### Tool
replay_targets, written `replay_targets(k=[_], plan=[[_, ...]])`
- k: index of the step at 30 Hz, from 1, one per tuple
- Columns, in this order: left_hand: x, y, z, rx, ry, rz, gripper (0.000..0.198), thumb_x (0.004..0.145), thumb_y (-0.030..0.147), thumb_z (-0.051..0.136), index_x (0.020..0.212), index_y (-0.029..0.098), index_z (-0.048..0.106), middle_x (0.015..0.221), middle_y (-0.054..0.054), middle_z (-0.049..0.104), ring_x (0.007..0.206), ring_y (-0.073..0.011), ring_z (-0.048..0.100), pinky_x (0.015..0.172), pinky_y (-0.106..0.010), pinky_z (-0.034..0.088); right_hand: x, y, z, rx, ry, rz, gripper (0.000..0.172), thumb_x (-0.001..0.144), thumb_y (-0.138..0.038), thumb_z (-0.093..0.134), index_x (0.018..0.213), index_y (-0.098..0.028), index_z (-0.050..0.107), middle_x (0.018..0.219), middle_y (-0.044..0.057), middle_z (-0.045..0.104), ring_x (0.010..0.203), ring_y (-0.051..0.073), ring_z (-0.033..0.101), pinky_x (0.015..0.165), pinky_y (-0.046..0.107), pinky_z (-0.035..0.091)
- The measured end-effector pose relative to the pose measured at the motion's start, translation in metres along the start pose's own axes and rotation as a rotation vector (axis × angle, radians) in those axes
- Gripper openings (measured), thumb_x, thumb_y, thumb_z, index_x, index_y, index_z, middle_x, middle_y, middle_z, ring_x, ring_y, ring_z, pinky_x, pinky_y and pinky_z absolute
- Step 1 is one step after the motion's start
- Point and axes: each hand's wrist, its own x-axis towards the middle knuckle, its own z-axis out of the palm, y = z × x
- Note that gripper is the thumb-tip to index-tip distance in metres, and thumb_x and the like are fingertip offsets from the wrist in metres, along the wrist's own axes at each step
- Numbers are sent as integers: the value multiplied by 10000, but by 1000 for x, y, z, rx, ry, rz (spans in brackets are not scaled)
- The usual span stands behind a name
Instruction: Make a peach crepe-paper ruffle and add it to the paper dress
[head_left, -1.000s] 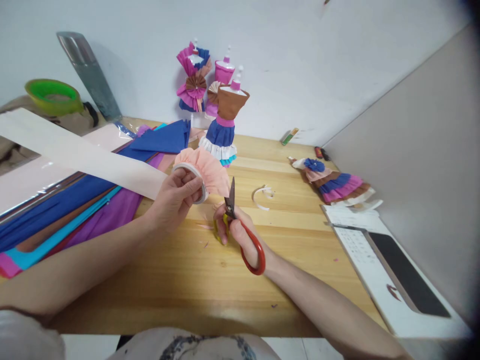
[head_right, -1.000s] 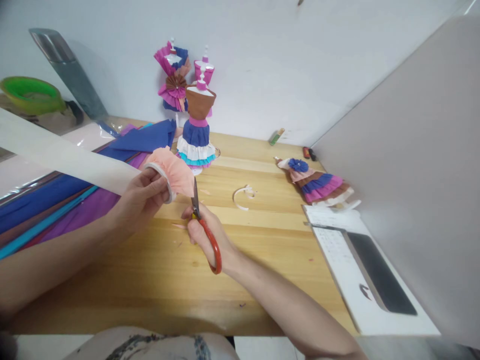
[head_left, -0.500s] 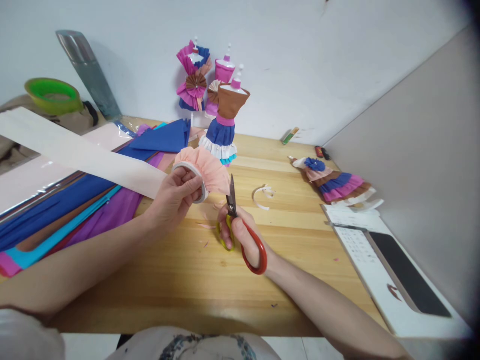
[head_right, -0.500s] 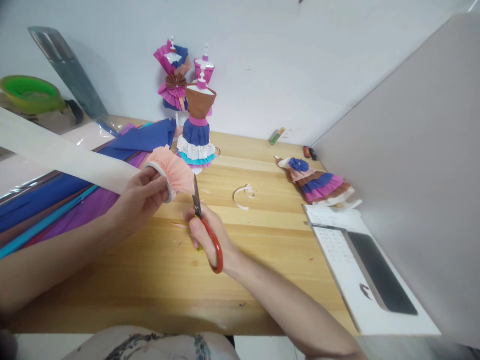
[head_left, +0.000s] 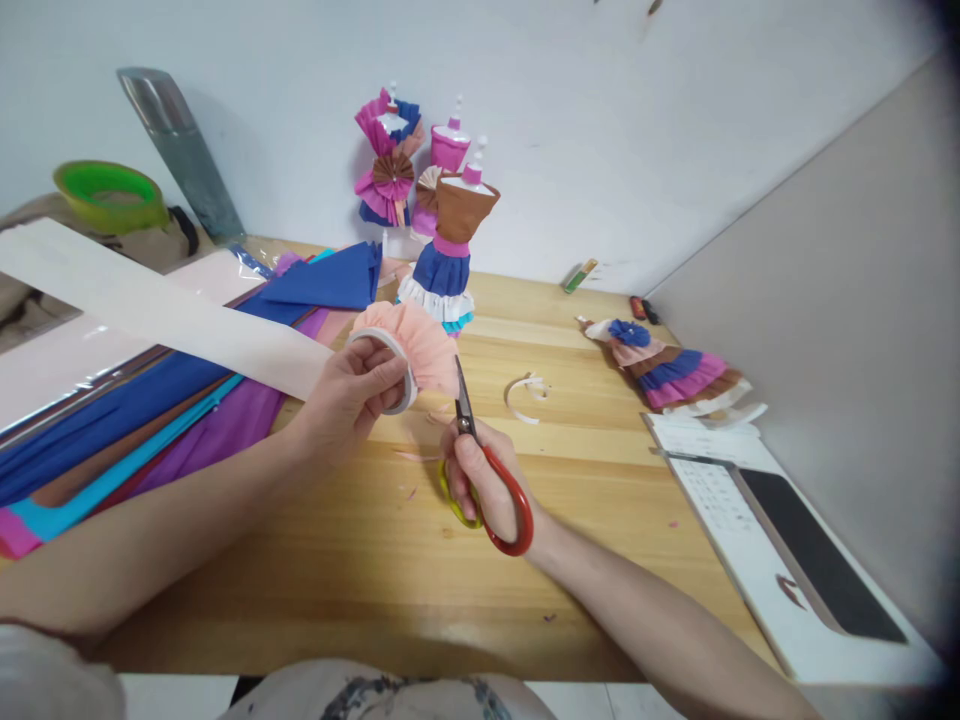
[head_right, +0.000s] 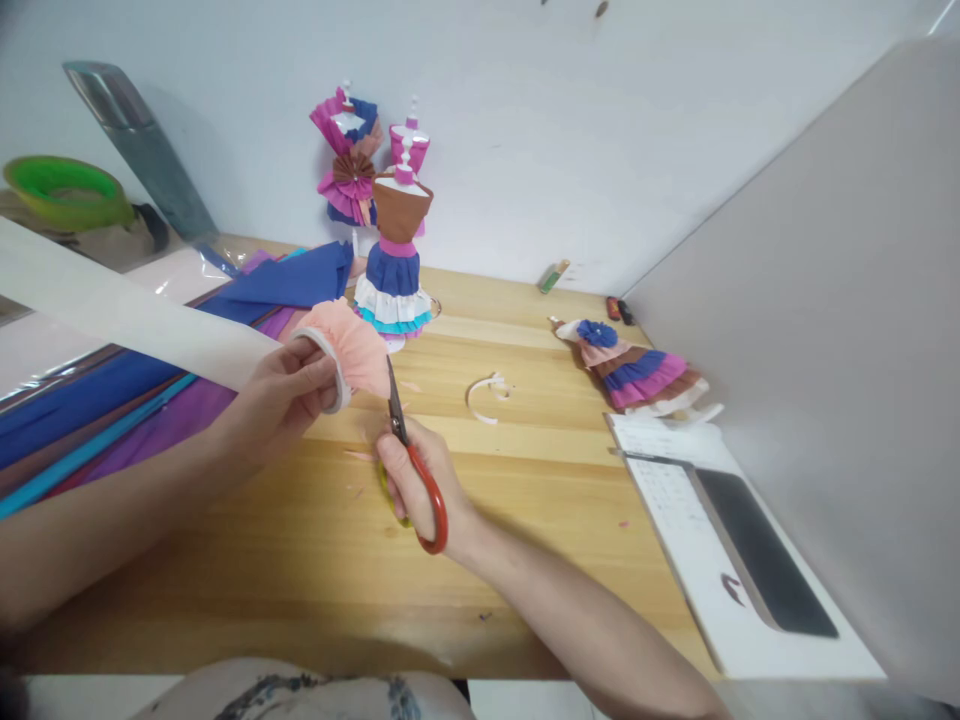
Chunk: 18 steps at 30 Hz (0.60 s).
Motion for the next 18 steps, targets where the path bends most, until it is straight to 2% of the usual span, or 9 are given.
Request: replay_targets(k=[5, 11, 18], plan=[[1, 2, 1, 15, 0, -16, 323, 633, 219, 875, 722, 141, 575, 608, 48, 548, 530, -56, 517, 502, -164, 423, -2, 5, -4, 10, -67, -42, 486, 907, -671, 487, 801, -197, 493, 492, -76, 452, 345, 67, 401, 354, 192, 306], [0, 5, 2, 29, -9, -37, 323, 640, 225, 873, 681, 145, 563, 564, 63, 502, 491, -46, 471, 466, -159, 395, 2, 2, -7, -42, -136, -151, 463, 925, -654, 469, 897, -195, 518, 650, -3, 581, 570, 146, 576, 551, 281, 448], [-2, 1, 1, 66, -10, -97, 283, 665, 209, 845, 752, 136, 585, 613, 39, 535, 512, -54, 487, 494, -166, 399, 4, -9, -5, -44, -116, -138, 519, 893, -704, 466, 855, -192, 541, 688, 20, 579, 624, 168, 580, 626, 320, 467]])
